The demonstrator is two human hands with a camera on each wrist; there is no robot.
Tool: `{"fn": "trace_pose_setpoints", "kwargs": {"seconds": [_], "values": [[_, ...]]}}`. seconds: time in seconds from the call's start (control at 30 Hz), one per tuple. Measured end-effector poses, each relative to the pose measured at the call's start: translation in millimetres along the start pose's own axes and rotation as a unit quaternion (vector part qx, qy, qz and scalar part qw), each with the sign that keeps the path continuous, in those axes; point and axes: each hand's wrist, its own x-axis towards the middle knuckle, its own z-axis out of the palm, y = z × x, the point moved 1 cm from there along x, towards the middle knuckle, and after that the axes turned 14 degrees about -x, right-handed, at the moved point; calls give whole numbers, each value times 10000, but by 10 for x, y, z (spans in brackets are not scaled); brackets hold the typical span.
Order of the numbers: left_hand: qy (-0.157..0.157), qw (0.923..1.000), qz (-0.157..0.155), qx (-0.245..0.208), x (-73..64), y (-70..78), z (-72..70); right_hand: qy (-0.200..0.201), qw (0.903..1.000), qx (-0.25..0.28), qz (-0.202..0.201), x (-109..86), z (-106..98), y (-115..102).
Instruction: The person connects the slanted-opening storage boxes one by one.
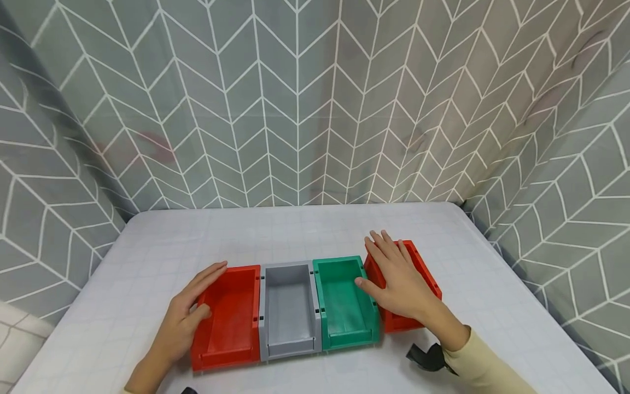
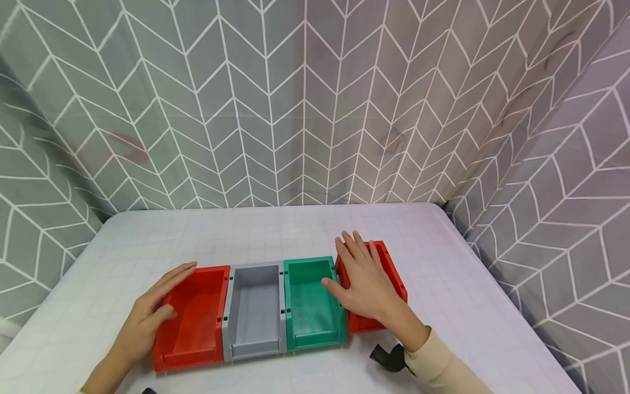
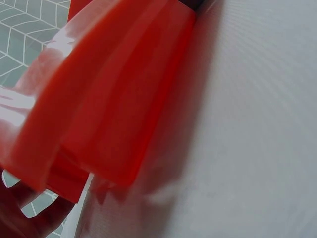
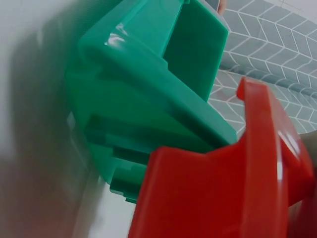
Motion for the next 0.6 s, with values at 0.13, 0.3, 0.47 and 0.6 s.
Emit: {"fn": "trace_pose_setpoints", "kwargs": {"seconds": [0.13,0.3,0.47,0.6], "values": [[32,10000,-10,12,1,-2,5,135,9999,7,-57,1,14,-5],[21,10000,3,37,-6,-1,4,269,9996,-56,-68,-11,46,-16],[12,10000,44,40,-5,-3,-1,424,9990,-76,-149,-13,75,-15],[5,10000,67,4,-3,-4,-2,480,9986,-95,-177,-15,77,-17]]}}
